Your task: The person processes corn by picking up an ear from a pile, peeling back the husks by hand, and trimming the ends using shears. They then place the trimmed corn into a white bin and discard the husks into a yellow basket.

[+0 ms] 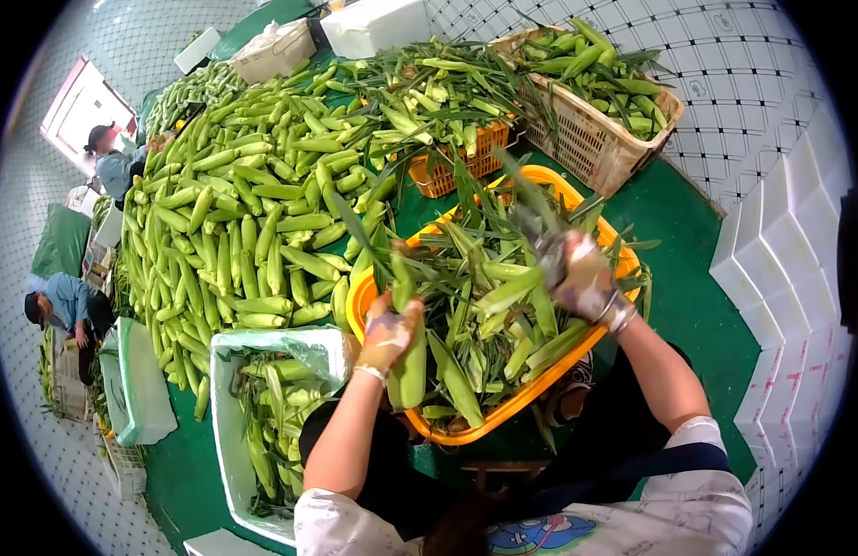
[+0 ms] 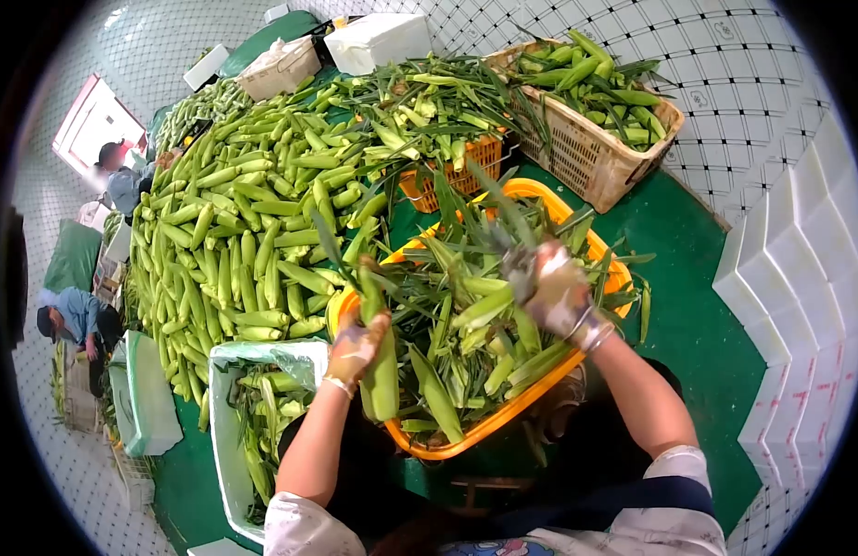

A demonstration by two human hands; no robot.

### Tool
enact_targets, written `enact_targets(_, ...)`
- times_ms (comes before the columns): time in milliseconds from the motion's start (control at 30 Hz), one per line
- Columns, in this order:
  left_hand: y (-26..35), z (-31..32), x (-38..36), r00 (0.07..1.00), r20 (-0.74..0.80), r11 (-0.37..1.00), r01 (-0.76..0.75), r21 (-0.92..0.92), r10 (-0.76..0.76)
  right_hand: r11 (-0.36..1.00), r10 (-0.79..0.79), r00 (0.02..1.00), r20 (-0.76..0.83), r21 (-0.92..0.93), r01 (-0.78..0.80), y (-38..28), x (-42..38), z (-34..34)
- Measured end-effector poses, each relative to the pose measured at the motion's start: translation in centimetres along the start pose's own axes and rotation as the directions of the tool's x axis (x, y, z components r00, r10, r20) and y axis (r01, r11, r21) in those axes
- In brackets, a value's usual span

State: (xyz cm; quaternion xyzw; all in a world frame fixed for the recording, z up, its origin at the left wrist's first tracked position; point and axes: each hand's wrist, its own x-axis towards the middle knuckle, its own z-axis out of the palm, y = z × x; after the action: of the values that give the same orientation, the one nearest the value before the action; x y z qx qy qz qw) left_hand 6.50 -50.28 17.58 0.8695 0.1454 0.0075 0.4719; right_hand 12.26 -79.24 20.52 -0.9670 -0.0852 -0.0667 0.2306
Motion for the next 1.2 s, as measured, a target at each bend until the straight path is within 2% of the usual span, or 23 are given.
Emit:
enact_targets(33,0.1,0.1,-0.2,0.995,0.096,0.999,-0.036,-0.022,0.038,0.999,-0.026,0.979,0.203,0.037,0.019,-0.3,-1.5,0.7)
enact_targets(67,-3.9,2.0,0.5,0.997,0.035,0.975,-0.059,-0.212,0.068,0.996,-0.057,0.915,0.399,0.079,0.028,-1.1,-2.9,0.8)
enact_targets(133,-1.4,1.0,0.0,0.974,0.226,0.999,-0.011,-0.032,0.018,0.938,-0.338,0.837,0.431,0.227,0.263,-1.0,-5.1,2.3)
enact_targets(267,0.7,1.3,-1.5,0.963,0.267,0.966,-0.037,0.257,-0.034,0.906,-0.399,0.725,0.562,0.364,0.216,-1.5,-5.5,3.5)
enact_targets(333,-3.1,2.6,-0.9,0.947,0.296,0.984,-0.156,0.08,0.126,0.899,-0.422,0.713,0.56,0.363,0.246,-1.4,-5.1,3.4)
enact_targets(400,-2.5,1.6,-0.5,0.917,0.397,0.999,-0.025,-0.036,0.037,0.884,-0.449,0.652,0.611,0.411,0.224,-1.8,-4.3,2.3)
enact_targets(467,-2.7,0.6,0.2,0.694,0.718,0.977,0.105,-0.184,0.06,0.842,-0.51,0.67,0.539,0.474,0.259,-1.3,-4.1,2.0)
enact_targets(500,-2.9,0.4,0.1,0.695,0.717,0.978,0.105,-0.182,0.059,0.852,-0.501,0.603,0.621,0.479,0.214,-1.3,-3.7,1.2)
enact_targets(533,-3.2,0.1,-0.1,0.686,0.727,0.882,0.32,-0.347,0.037,0.861,-0.49,0.53,0.692,0.48,0.169,-1.5,-3.4,0.4)
enact_targets(600,-1.8,-0.3,-0.5,0.654,0.757,0.484,0.658,-0.576,0.012,0.88,-0.458,0.486,0.745,0.458,0.127,-1.4,-3.3,0.1)
enact_targets(633,-0.9,0.0,-0.9,0.679,0.733,0.739,0.514,-0.434,-0.041,0.835,-0.526,0.532,0.664,0.522,0.174,-0.9,-3.8,0.8)
enact_targets(667,-1.8,0.5,-1.0,0.671,0.74,0.74,0.52,-0.426,-0.046,0.786,-0.584,0.572,0.576,0.577,0.221,-0.5,-4.3,1.3)
enact_targets(733,-4.3,1.8,-1.2,0.621,0.724,0.674,0.399,-0.621,0.3,0.789,-0.598,0.576,0.558,0.538,0.297,-0.6,-4.4,0.9)
enact_targets(767,-3.4,2.5,-1.9,0.603,0.788,0.702,0.51,-0.498,0.121,0.781,-0.593,0.547,0.591,0.588,0.211,-1.1,-4.1,0.0)
enact_targets(800,-2.2,2.4,-2.4,0.601,0.791,0.7,0.515,-0.495,0.118,0.767,-0.591,0.515,0.621,0.63,0.12,-1.4,-4.0,-0.4)
enact_targets(867,0.3,1.9,-2.8,0.275,0.953,0.536,0.789,-0.3,0.128,0.752,-0.568,0.48,0.668,0.658,-0.026,-1.4,-4.2,0.1)
enact_targets(933,-0.1,2.5,-3.5,0.29,0.943,0.462,0.822,-0.334,0.166,0.792,-0.514,0.367,0.775,0.593,-0.144,-2.0,-4.6,-0.3)
enact_targets(967,-0.6,3.1,-3.5,0.204,0.953,0.435,0.854,-0.285,0.224,0.688,-0.595,0.533,0.602,0.724,-0.05,-1.8,-5.5,0.7)
enact_targets(1000,-1.0,3.5,-3.6,0.118,0.952,0.412,0.881,-0.231,0.283,0.689,-0.593,0.531,0.605,0.723,-0.055,-1.5,-6.0,1.0)
enact_targets(1067,-1.0,3.2,-3.4,0.132,0.946,0.453,0.852,-0.261,0.296,0.778,-0.409,0.417,0.812,0.549,-0.305,-1.2,-6.7,1.2)
enact_targets(1100,-0.6,2.7,-3.4,0.181,0.945,0.533,0.789,-0.305,0.272,0.571,-0.346,0.497,0.796,0.599,-0.562,-0.9,-7.6,1.9)
enact_targets(1133,-0.5,2.4,-3.4,0.232,0.939,0.607,0.718,-0.341,0.254,0.361,-0.191,0.706,0.682,0.717,-0.596,0.4,-8.4,3.9)
enact_targets(1200,-2.4,2.5,-3.9,0.249,0.921,0.634,0.67,-0.387,0.299,0.297,0.098,0.668,0.738,0.619,-0.727,0.2,-6.2,0.3)
